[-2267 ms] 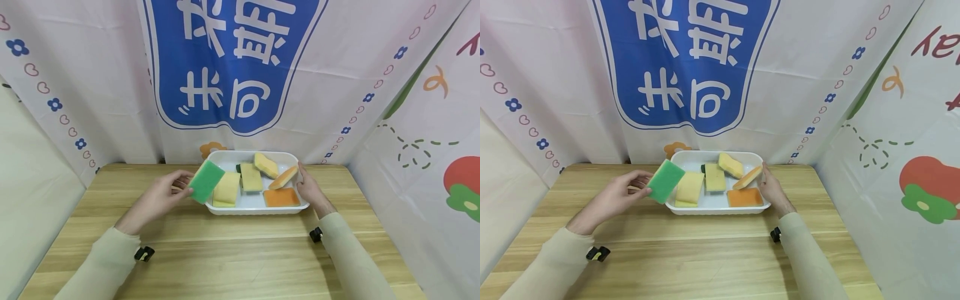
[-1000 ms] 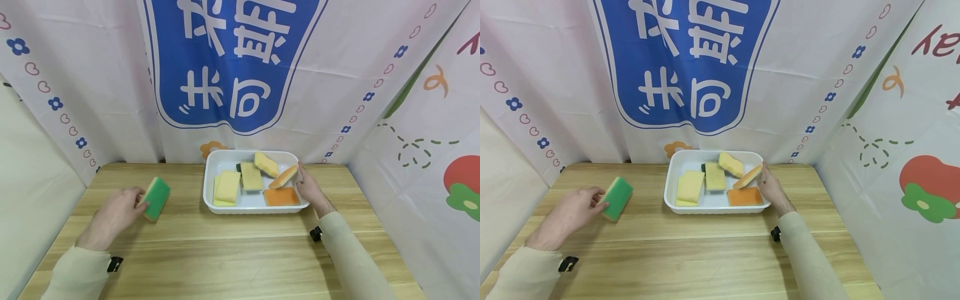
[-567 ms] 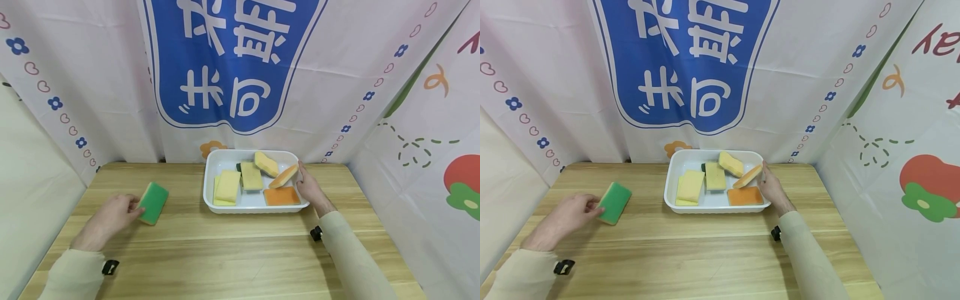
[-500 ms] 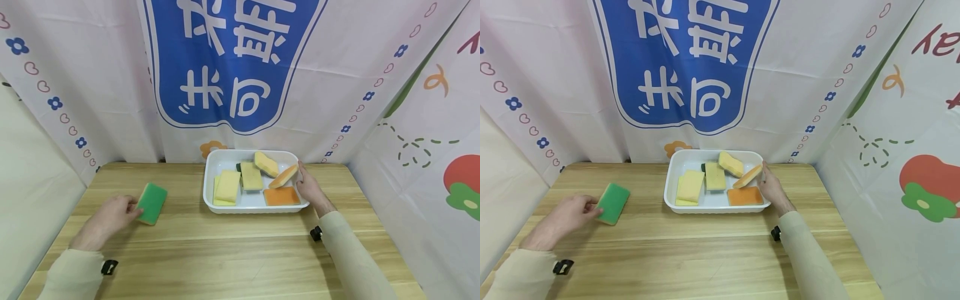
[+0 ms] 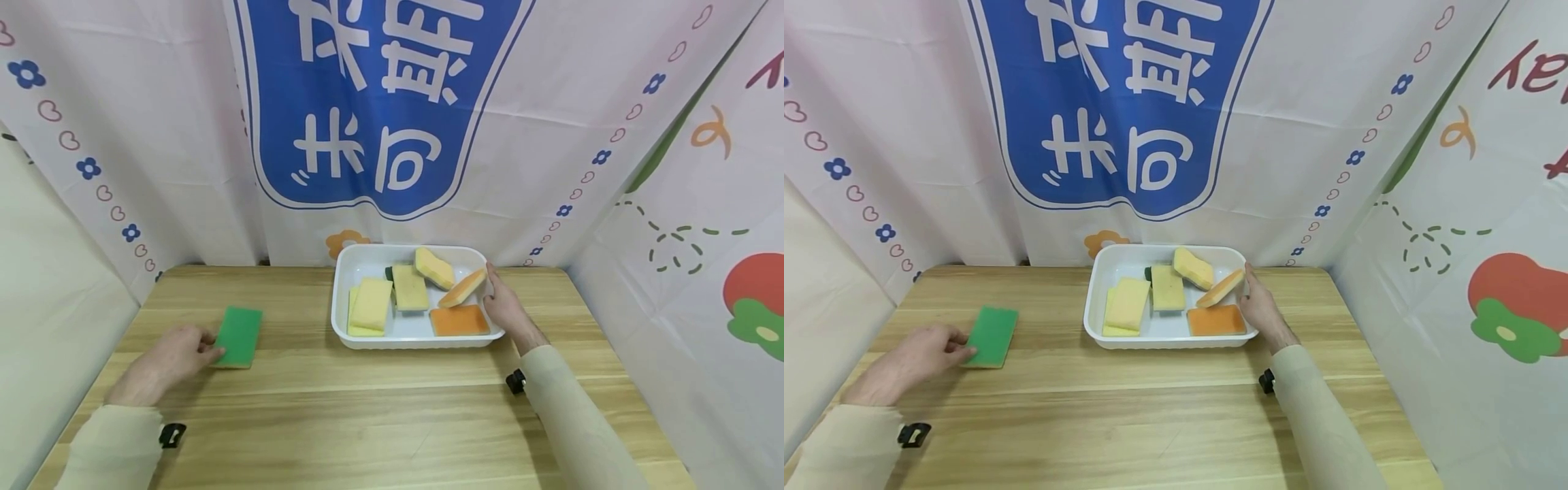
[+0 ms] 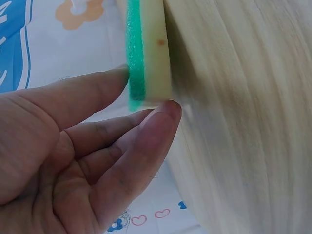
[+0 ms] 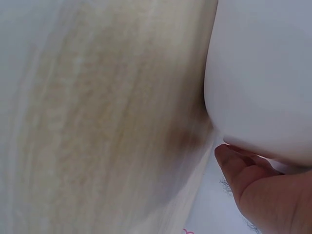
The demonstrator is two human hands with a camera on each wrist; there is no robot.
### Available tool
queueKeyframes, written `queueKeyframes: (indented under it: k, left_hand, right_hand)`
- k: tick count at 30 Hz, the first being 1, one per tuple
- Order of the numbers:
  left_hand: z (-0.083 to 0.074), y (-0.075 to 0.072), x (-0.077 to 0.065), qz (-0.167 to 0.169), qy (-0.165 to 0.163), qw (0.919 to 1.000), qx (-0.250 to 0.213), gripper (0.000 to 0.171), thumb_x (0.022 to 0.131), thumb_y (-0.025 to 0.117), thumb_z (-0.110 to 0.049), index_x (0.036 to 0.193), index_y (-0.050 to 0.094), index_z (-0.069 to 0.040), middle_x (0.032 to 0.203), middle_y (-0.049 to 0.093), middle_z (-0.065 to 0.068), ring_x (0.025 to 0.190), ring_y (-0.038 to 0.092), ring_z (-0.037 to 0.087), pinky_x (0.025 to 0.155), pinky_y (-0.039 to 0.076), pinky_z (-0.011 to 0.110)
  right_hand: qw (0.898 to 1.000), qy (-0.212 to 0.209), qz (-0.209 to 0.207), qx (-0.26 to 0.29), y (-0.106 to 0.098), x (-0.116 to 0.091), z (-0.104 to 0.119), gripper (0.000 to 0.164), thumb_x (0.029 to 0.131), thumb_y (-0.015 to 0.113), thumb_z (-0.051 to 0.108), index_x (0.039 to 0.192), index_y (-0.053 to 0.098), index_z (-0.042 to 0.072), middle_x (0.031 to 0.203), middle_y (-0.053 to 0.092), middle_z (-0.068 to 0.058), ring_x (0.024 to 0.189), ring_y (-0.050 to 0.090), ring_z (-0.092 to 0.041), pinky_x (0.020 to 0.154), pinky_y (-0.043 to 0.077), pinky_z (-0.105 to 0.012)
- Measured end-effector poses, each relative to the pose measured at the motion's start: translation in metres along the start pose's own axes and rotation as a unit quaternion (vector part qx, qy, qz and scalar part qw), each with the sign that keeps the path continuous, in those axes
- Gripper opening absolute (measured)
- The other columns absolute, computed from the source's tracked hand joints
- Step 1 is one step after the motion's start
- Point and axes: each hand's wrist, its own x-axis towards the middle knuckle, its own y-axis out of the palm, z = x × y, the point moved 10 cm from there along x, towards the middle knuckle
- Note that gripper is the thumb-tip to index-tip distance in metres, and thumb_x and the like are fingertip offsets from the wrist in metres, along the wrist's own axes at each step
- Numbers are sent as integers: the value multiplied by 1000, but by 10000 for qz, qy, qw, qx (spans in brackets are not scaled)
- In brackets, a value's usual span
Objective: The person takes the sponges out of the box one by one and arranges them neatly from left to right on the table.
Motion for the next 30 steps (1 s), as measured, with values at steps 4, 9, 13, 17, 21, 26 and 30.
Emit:
queueKeyframes:
  k: [4,9,13,17,21,26,30]
  left_hand:
    - [4,-1,-2,56,-133,9998,100,54,114,73,-18,139,61,28,124,74,43,111,75,51,99,67,69]
    - [-1,-9,-2,-258,-4,9989,391,66,115,73,-26,149,54,28,135,70,48,123,72,65,107,62,80]
    - [-20,-16,0,-701,249,9951,655,69,114,75,-28,150,54,27,142,66,52,128,69,71,109,60,83]
    - [-45,-22,1,-1106,449,9905,678,65,114,77,-25,150,58,25,143,66,52,126,72,66,106,63,80]
    - [-69,-24,1,-1304,609,9881,548,64,113,79,-23,154,59,20,150,64,50,127,72,63,106,64,79]
    - [-96,-21,1,-1353,826,9868,336,64,114,78,-24,160,58,16,161,59,47,144,64,67,121,56,81]
    - [-119,-19,3,-1461,1107,9829,172,64,115,77,-25,161,58,14,164,59,44,152,59,66,128,51,80]
  right_hand:
    - [10000,-8,-20,8,0,2,-1,92,114,43,-5,189,-4,20,199,1,-13,186,10,-45,152,13,-64]
    - [10000,-40,-42,-33,0,2,-1,91,114,43,-5,189,-3,18,199,2,-14,186,10,-45,152,13,-63]
    - [10000,-42,-30,-38,0,2,-1,92,113,43,-5,189,-3,17,199,3,-16,185,11,-47,151,15,-64]
    - [10000,-26,-28,-15,1,2,-2,92,114,44,-5,189,-3,17,199,3,-15,185,12,-46,151,18,-64]
    - [10000,-16,-45,-3,1,3,-2,91,114,43,-5,189,-3,18,199,2,-14,186,10,-45,152,16,-63]
    - [10000,-66,-73,-8,1,3,-1,91,114,42,-5,190,-2,18,199,2,-13,186,10,-45,152,13,-63]
    - [10000,-27,-45,2,1,3,-2,91,114,43,-5,190,-3,19,199,1,-12,186,9,-45,152,13,-63]
